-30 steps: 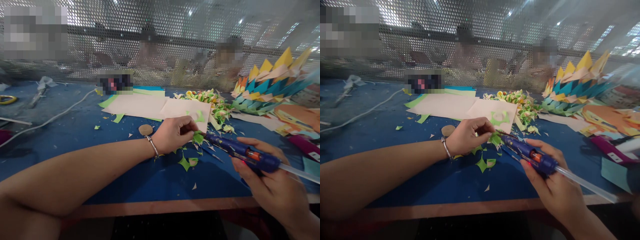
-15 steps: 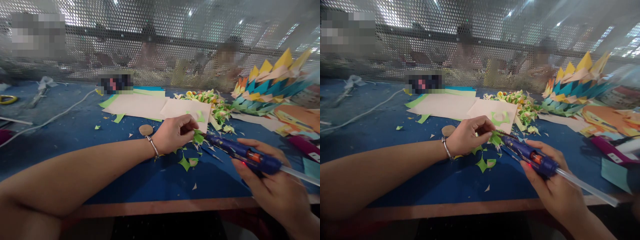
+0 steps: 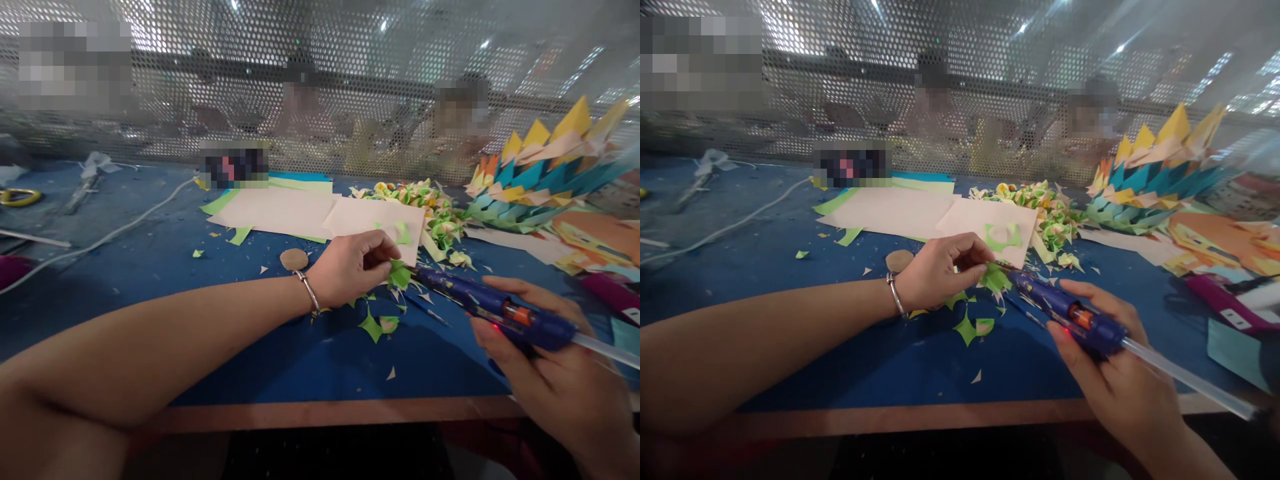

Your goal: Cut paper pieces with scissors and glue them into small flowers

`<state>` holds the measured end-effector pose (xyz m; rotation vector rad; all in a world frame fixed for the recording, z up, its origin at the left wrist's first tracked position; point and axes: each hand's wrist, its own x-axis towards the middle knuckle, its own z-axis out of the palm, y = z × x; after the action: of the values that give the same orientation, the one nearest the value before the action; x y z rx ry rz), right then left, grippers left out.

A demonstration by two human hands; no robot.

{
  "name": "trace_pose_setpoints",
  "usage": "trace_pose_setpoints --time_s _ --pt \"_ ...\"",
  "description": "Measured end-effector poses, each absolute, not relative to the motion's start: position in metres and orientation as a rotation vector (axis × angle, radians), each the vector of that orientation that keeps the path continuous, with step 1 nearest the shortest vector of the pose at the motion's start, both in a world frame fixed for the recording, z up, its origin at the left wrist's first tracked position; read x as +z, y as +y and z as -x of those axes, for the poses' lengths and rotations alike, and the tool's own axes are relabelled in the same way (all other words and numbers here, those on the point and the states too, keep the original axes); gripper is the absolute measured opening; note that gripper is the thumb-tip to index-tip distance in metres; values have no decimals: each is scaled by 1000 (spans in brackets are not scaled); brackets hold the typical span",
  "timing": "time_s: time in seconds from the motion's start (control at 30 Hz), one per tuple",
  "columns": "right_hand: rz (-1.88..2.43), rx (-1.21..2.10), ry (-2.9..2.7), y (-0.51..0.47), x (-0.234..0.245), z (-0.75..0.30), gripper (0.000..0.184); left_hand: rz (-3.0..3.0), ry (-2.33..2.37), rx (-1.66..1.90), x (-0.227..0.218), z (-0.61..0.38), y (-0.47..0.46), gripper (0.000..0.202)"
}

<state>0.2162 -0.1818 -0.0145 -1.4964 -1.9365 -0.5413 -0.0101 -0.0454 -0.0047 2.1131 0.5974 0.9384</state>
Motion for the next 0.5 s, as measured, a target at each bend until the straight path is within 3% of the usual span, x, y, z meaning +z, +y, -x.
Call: trace_pose_setpoints --time_s 0.13,0.3,0.5 --pt "1451 -558 -1906 -181 -13 -213 16 -2075 618 957 -4 10 -46 14" --pt "1428 -511 -1866 -180 -7 -215 29 -2017 617 928 -4 9 -44 15" --pt "1621 -755 -1839 -165 0 -254 34 -1816 648 873 -6 7 -37 13"
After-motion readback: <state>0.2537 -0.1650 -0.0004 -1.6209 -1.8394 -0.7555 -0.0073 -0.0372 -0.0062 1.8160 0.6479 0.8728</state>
